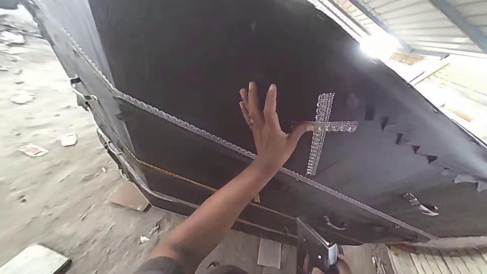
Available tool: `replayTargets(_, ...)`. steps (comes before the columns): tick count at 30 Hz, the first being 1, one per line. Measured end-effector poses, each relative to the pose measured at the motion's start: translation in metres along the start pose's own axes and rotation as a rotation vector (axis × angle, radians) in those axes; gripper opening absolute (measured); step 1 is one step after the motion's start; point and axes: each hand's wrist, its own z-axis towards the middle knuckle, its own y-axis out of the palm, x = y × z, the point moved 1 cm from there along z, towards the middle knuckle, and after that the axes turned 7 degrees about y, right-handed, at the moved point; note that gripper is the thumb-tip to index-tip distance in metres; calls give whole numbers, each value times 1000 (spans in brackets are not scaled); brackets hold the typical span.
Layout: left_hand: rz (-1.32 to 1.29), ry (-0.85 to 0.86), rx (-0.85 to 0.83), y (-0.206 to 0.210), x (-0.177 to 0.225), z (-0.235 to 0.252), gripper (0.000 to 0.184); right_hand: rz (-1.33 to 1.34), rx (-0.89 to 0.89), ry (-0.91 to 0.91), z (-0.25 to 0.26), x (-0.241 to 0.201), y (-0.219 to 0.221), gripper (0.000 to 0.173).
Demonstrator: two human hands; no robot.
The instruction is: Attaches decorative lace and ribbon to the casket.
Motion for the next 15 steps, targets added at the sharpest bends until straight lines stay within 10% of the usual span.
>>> replayTargets(6, -38, -37, 18, -13, -18, 0, 106, 166, 19, -258, 7, -60, -14, 23)
replayTargets(15, -117, -64, 17, -14, -24, -4, 96, -1038, 531, -550, 39, -165, -27, 61)
